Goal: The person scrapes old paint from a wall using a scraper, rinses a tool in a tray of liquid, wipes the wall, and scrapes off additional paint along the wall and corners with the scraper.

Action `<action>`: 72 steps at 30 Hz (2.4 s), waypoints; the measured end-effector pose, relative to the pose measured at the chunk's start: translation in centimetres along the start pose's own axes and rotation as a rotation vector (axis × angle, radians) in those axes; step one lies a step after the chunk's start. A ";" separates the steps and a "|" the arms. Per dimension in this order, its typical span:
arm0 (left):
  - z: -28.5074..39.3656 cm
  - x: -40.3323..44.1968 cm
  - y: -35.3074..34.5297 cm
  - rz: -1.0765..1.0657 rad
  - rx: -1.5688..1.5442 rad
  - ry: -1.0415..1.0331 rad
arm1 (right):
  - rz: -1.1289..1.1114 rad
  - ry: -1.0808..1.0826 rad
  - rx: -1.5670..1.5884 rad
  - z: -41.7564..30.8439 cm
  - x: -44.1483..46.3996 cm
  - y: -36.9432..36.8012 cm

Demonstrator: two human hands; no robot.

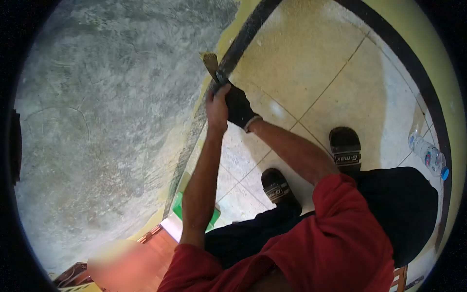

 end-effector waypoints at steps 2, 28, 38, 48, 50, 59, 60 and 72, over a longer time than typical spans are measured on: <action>-0.2 -0.9 0.4 -0.015 -0.020 0.040 | -0.123 0.056 -0.403 -2.0 -1.3 0.2; 0.4 1.2 0.3 -0.069 0.122 -0.160 | 0.094 0.004 -0.193 -1.0 1.2 0.8; 0.8 -1.6 1.5 0.082 0.244 -0.058 | 0.047 -0.182 0.118 0.6 -0.9 -2.4; 2.6 -2.6 -1.2 0.100 0.326 -0.099 | 0.040 -0.153 0.937 -3.5 0.1 0.9; 2.8 -1.7 -1.5 0.174 0.377 -0.089 | -0.052 -0.148 0.655 -3.3 0.7 1.7; 4.7 -1.6 -0.6 0.165 0.401 -0.095 | 0.089 -0.201 0.727 -7.0 1.3 0.3; 5.8 -0.8 -1.2 0.162 0.555 -0.044 | -0.064 -0.126 0.563 -4.5 2.6 0.9; 4.9 -3.6 -1.6 -0.157 0.366 0.348 | -0.488 -0.350 -0.143 -4.7 -0.3 1.5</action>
Point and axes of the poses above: each hand's wrist, its own x-axis towards the middle knuckle, its own y-axis out of the back of the hand, z = x × y, the point moved 2 cm from there along x, towards the middle knuckle, and after that the axes turned 11 degrees about -z, right-handed, at the moved point
